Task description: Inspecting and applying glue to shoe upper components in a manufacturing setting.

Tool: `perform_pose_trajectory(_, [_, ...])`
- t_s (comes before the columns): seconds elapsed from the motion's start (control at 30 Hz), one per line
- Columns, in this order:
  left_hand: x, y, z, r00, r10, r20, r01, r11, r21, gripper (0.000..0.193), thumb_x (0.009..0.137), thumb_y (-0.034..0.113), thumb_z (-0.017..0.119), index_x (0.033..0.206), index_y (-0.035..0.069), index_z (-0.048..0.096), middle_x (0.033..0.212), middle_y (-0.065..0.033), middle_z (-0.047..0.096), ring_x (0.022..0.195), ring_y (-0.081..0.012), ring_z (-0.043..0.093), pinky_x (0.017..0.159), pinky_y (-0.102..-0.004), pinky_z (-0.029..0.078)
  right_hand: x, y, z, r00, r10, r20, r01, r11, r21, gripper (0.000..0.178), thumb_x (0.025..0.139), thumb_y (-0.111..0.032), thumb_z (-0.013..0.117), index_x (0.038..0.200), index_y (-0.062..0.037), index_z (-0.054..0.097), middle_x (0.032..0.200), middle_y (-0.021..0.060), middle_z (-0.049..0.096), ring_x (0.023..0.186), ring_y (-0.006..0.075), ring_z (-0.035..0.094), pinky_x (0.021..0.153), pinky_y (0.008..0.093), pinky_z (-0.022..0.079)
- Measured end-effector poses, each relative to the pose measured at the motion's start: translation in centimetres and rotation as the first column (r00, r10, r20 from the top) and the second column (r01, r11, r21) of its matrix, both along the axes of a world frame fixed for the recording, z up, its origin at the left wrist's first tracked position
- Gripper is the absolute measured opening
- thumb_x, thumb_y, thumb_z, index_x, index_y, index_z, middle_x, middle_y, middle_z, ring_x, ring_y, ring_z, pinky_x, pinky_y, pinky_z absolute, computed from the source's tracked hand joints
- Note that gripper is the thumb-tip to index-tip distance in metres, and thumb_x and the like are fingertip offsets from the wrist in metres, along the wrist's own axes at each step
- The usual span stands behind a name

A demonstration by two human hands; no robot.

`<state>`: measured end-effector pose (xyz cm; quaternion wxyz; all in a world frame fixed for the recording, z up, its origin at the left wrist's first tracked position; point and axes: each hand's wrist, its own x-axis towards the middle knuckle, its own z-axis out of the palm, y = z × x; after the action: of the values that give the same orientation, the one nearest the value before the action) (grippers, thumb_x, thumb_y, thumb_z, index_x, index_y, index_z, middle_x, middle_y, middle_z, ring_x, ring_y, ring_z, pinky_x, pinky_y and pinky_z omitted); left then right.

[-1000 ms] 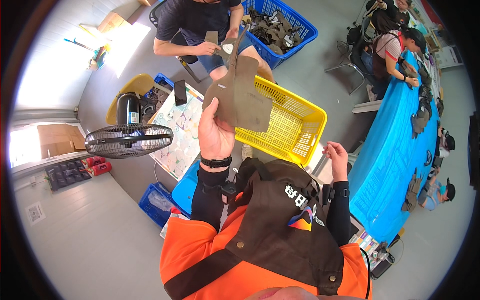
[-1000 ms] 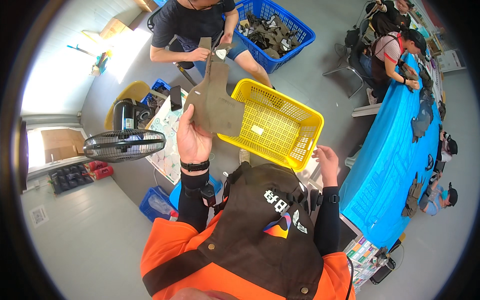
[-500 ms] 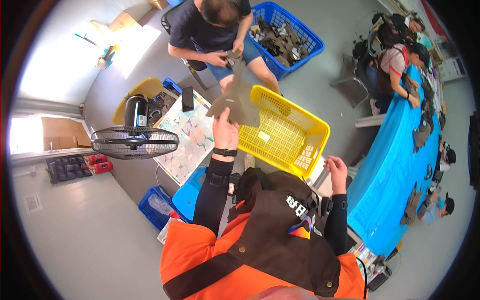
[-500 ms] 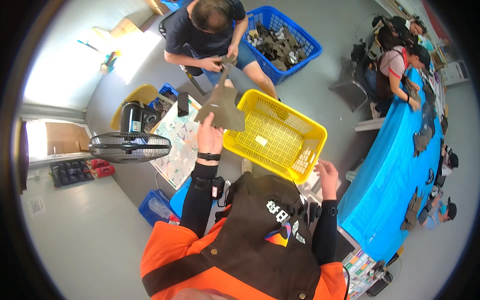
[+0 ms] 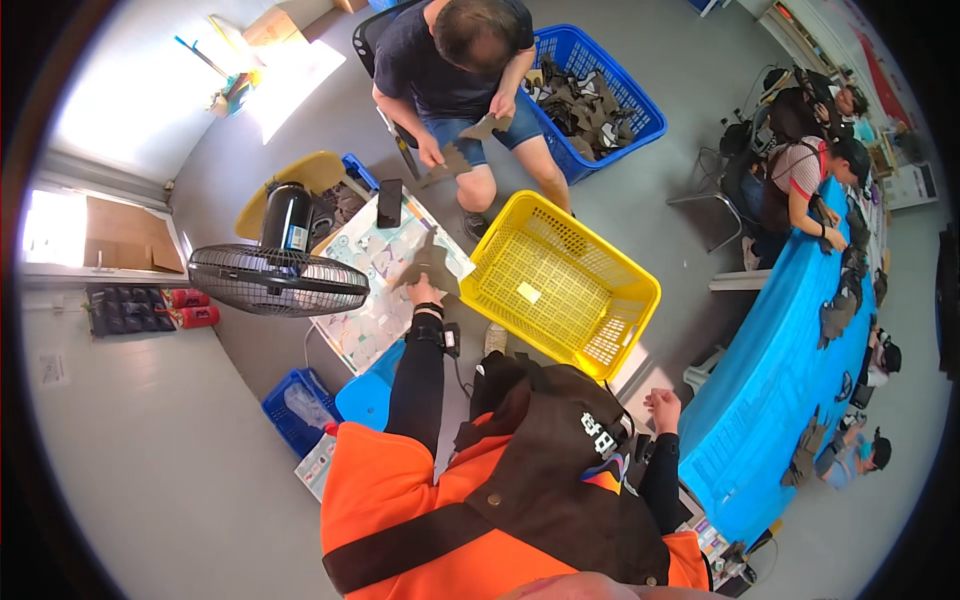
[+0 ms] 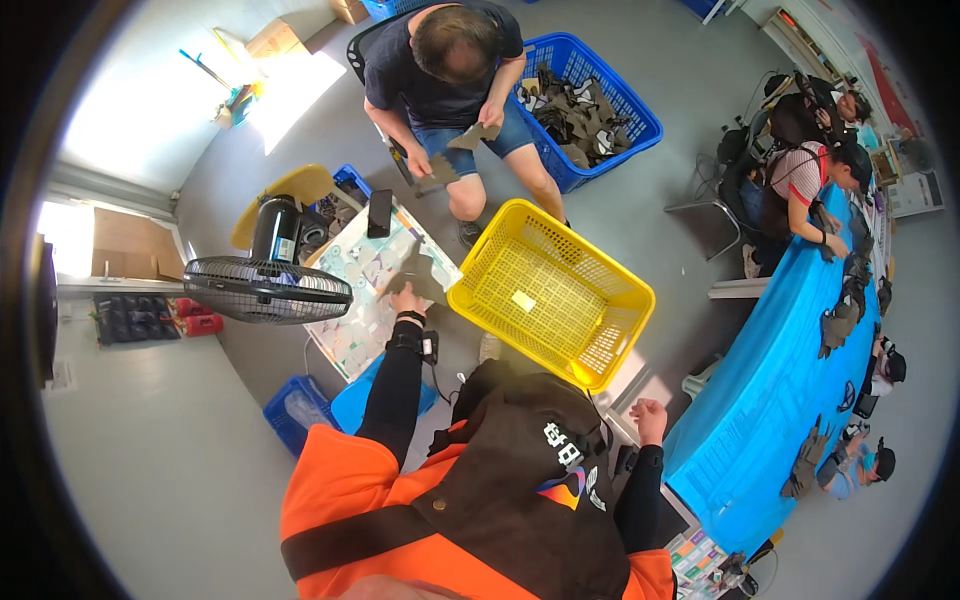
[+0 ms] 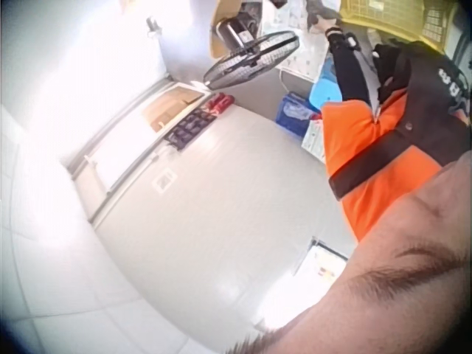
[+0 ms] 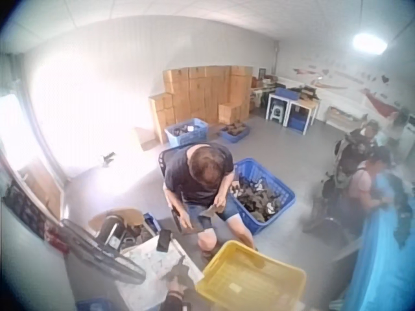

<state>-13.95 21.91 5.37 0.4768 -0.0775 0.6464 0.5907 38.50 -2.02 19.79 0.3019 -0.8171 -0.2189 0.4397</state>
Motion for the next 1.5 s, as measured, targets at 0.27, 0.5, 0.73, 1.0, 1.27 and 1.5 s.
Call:
perform_pose_trajectory(0.27, [-9.1,-1.0,-13.0,0.923,-0.118,-0.367,-0.02,0.936,-0.352,0.028,0.078,0.006,0.053,0.103,-0.006,0.057,0.104,-0.0152,0.064,0.09,-0.0292,0.061,0.074,-0.0387,0.047,0.7,-4.1,-0.4,0.998,-0.045,0.045,0.052,0.982,-0.182,0.013,0.084,-0.013,0.058,0.082,-0.0011,0.06,0.07,0.0085,0.064,0.054,0.0143,0.061,0.048,0.0243,0.046])
perform_pose_trajectory(0.5, [-2.8,-6.2,-6.2,0.149,-0.973,-0.174,0.412,0.221,-0.884,0.025,0.08,0.012,0.051,0.097,-0.005,0.059,0.099,-0.0161,0.066,0.092,-0.0304,0.063,0.073,-0.0352,0.049,0.1,-6.7,-1.6,0.987,-0.155,0.032,0.158,0.96,-0.232,0.013,0.083,-0.014,0.058,0.082,-0.0008,0.061,0.069,0.0083,0.064,0.056,0.0142,0.062,0.045,0.0241,0.046])
perform_pose_trajectory(0.73, [0.5,-15.9,-5.1,0.716,-0.61,0.339,0.697,0.605,-0.384,0.022,0.089,0.02,0.047,0.101,0.005,0.058,0.098,-0.0083,0.067,0.08,-0.0226,0.064,0.068,-0.0343,0.05,2.1,-4.7,-4.2,0.998,-0.066,-0.021,0.061,0.981,-0.185,0.014,0.08,-0.013,0.057,0.078,0.0,0.062,0.066,0.0083,0.062,0.053,0.0145,0.06,0.046,0.0247,0.047])
perform_pose_trajectory(1.0, [0.9,-16.1,-3.3,0.672,-0.677,0.301,0.731,0.539,-0.418,0.031,0.089,0.019,0.049,0.117,0.007,0.05,0.102,-0.0095,0.066,0.079,-0.021,0.064,0.068,-0.0326,0.051,4.3,-1.0,-6.4,0.993,-0.08,-0.081,0.073,0.994,-0.086,0.015,0.081,-0.012,0.059,0.074,0.0011,0.061,0.061,0.0067,0.059,0.049,0.0142,0.055,0.046,0.0273,0.045])
perform_pose_trajectory(1.27, [2.1,-12.3,-1.3,0.597,-0.77,0.225,0.785,0.503,-0.361,0.028,0.09,0.022,0.051,0.114,0.009,0.051,0.101,-0.0097,0.066,0.075,-0.0184,0.064,0.062,-0.0303,0.05,3.0,-0.1,-7.9,0.99,-0.014,-0.138,0.002,0.996,-0.086,0.014,0.079,-0.011,0.06,0.075,0.0021,0.061,0.061,0.0085,0.06,0.049,0.0158,0.056,0.044,0.0272,0.045])
perform_pose_trajectory(1.5, [2.9,-11.4,-1.1,0.58,-0.792,0.19,0.79,0.49,-0.368,0.02,0.089,0.021,0.052,0.107,0.012,0.053,0.094,-0.0075,0.068,0.066,-0.0165,0.063,0.054,-0.029,0.048,2.6,-1.4,-8.8,0.992,-0.025,-0.126,0.007,0.99,-0.139,0.013,0.082,-0.011,0.056,0.078,0.0005,0.062,0.061,0.0079,0.058,0.046,0.015,0.053,0.041,0.0267,0.043])
